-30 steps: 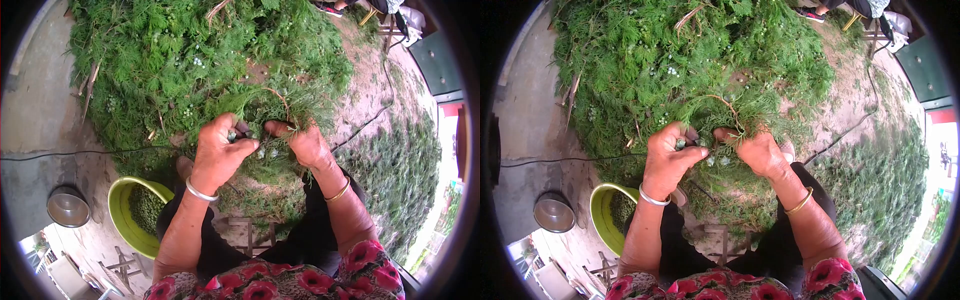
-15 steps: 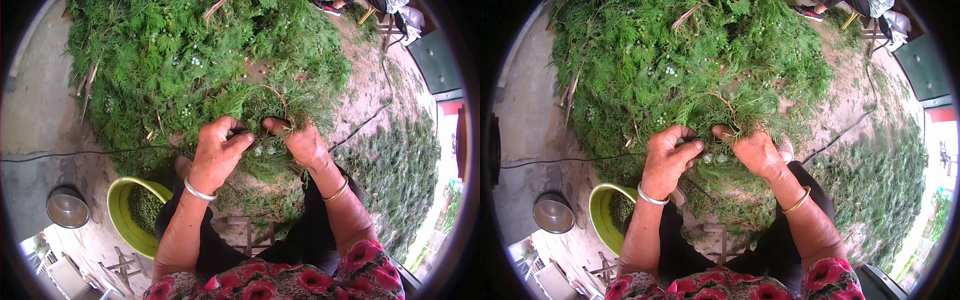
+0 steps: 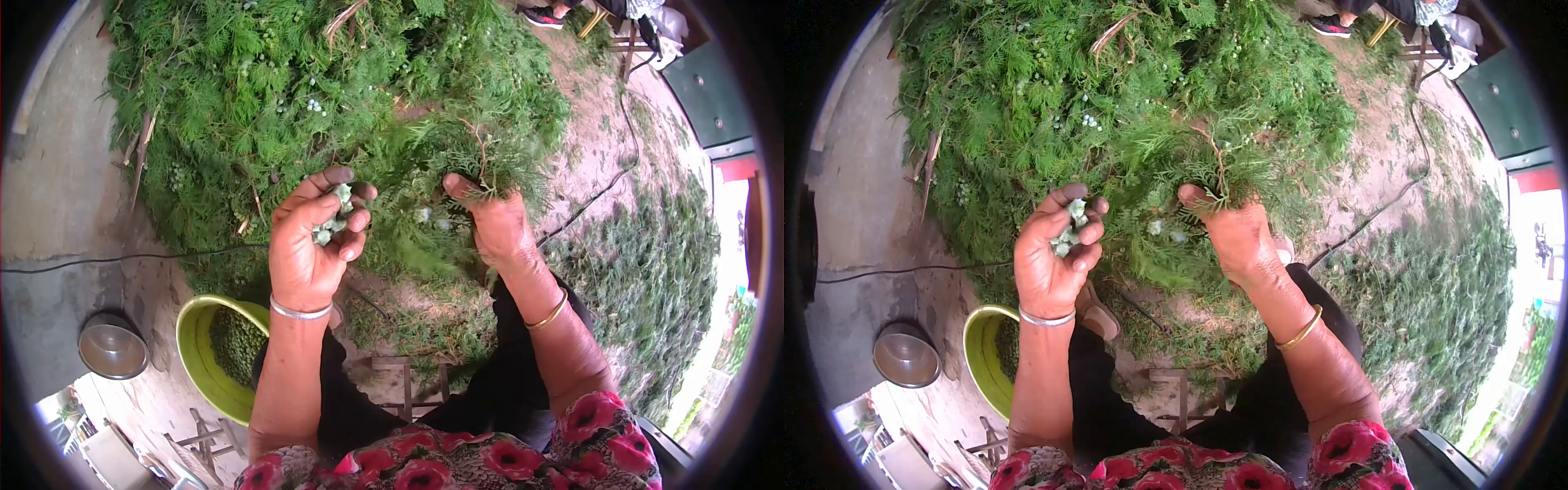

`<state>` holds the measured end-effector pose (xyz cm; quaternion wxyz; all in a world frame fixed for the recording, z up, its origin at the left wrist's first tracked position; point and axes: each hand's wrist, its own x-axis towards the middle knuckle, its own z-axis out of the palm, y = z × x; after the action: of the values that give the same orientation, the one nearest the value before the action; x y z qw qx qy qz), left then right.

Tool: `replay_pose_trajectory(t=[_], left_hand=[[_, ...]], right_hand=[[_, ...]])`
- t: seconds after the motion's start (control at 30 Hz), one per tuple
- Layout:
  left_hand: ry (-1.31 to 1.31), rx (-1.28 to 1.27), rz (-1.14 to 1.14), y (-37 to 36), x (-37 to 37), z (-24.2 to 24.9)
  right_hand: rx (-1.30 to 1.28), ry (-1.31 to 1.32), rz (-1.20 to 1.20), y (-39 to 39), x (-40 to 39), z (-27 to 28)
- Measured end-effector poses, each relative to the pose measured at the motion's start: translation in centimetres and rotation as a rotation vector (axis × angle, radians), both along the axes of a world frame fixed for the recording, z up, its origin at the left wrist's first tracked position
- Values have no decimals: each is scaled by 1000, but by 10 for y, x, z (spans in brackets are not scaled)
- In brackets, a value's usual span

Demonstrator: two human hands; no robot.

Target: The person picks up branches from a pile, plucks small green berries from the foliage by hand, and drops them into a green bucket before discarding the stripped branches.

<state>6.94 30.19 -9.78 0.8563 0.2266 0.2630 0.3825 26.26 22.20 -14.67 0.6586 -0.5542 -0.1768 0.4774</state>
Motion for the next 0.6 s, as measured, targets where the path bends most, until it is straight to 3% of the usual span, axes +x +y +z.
replay_pose_trajectory(t=[0.07,0.13,0.2,0.27,0.33,0.4,0.47,0.53,0.6], left_hand=[[2,27,37,-5,3,-2],[238,345,7,-7,5,-11],[701,742,20,-19,18,-2],[841,1145,88,-25,27,-12],[896,1126,99,-30,30,-12],[944,1155,36,-29,28,-17],[905,1144,63,-29,27,-17],[818,757,61,-31,26,-9],[514,333,75,-23,18,-3]], right_hand=[[48,-398,83,-9,12,-36],[27,-430,107,-14,16,-45],[-13,-497,153,-14,15,-44],[-146,-517,207,-8,9,-31],[-283,-535,264,-8,7,-8],[-339,-1958,815,-12,9,11],[-322,-1945,823,-13,11,6],[-305,-1932,831,-13,11,8],[-376,-1999,760,-14,6,21]])
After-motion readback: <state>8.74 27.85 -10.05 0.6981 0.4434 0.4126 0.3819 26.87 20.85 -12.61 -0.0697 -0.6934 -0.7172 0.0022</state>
